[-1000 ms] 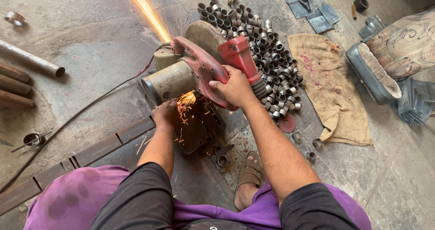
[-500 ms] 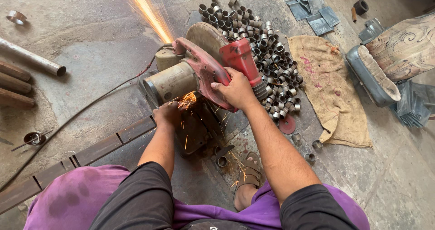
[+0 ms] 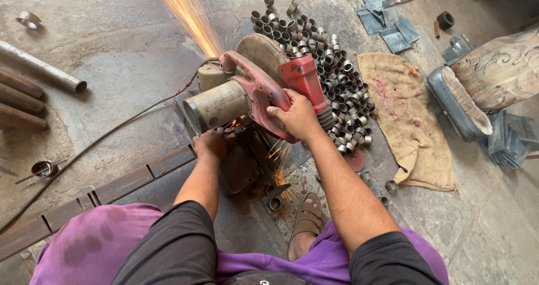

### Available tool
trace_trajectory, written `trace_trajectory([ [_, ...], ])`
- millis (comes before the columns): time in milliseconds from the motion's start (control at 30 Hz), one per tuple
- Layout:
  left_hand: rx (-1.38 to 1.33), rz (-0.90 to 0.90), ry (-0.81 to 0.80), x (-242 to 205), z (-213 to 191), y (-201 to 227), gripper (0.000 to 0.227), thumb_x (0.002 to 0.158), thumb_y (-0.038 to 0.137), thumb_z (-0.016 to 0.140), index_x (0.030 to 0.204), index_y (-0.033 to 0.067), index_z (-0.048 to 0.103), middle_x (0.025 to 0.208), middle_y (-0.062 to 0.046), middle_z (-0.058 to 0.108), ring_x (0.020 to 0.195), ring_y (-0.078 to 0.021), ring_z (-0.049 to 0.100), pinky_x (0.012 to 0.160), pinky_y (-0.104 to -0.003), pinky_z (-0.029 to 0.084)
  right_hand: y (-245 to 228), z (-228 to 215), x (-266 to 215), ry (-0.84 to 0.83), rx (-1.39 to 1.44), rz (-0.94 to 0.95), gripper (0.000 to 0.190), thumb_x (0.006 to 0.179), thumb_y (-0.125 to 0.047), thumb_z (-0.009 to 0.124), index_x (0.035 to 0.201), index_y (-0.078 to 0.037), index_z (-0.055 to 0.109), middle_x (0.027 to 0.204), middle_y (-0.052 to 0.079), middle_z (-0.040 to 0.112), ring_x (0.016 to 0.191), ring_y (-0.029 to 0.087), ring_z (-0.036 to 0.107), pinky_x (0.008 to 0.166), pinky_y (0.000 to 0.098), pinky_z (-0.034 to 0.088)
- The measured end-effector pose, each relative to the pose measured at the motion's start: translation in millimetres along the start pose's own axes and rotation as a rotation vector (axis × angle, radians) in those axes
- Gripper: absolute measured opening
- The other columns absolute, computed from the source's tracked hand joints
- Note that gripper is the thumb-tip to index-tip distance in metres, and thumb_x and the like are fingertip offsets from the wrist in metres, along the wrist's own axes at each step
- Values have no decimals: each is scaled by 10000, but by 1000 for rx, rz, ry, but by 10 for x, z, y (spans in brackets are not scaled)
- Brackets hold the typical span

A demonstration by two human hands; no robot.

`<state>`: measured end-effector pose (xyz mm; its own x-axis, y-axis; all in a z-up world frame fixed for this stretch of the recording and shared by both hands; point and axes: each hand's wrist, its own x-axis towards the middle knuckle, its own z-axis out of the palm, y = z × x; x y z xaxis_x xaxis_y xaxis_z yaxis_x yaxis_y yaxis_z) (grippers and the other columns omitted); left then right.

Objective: The person uses a chop saw to cut a metal pipe into small cylindrical segments. They repeatedly position the pipe, lower the saw blade to cut, and then lift the blade to reposition the pipe for the next cut.

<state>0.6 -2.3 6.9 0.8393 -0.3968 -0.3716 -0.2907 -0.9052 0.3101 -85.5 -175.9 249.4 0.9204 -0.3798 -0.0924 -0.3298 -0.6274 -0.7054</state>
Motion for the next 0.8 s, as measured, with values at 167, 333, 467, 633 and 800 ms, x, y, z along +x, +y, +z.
trace_trajectory([
  [167, -47, -24, -61, 24, -4, -1, 497, 1041, 603, 438, 1298, 218, 620, 1207, -69, 735, 1126, -326, 709, 969, -485, 454, 97, 13, 22, 4, 1, -48, 499, 810, -270, 825, 1226, -34, 680, 835, 108, 718, 691, 212, 663, 669, 374, 542],
  [333, -92, -18, -60, -40, 19, 17, 536, 1017, 642, 451, 1299, 222, 629, 1241, -85, 708, 1157, -327, 688, 969, -496, 475, 362, 103, -73, 53, -43, -280, 494, 839, -250, 833, 1227, -2, 655, 987, 109, 756, 887, 203, 722, 827, 357, 564],
  [467, -97, 9, -29, -79, -19, 4, 567, 999, 673, 460, 1300, 226, 637, 1268, -97, 685, 1181, -327, 672, 970, -504, 493, 352, 79, 83, -31, -68, -211, 462, 837, -223, 808, 1215, -8, 650, 1025, 118, 753, 925, 213, 718, 852, 365, 562],
  [633, -61, 55, 26, -189, -134, -84, 601, 977, 705, 467, 1300, 228, 641, 1284, -116, 659, 1197, -332, 651, 961, -519, 510, -172, -127, 814, -183, -55, -115, 326, 825, -199, 790, 1107, -49, 724, 934, 60, 771, 849, 170, 719, 781, 351, 576],
  [800, -119, 132, -18, -289, -269, -163, 592, 937, 698, 482, 1274, 249, 669, 1266, -124, 661, 1196, -338, 646, 959, -498, 527, -853, -269, 1452, -236, -258, 27, 294, 863, -266, 794, 1024, -24, 749, 856, 84, 763, 722, 197, 708, 672, 373, 566],
])
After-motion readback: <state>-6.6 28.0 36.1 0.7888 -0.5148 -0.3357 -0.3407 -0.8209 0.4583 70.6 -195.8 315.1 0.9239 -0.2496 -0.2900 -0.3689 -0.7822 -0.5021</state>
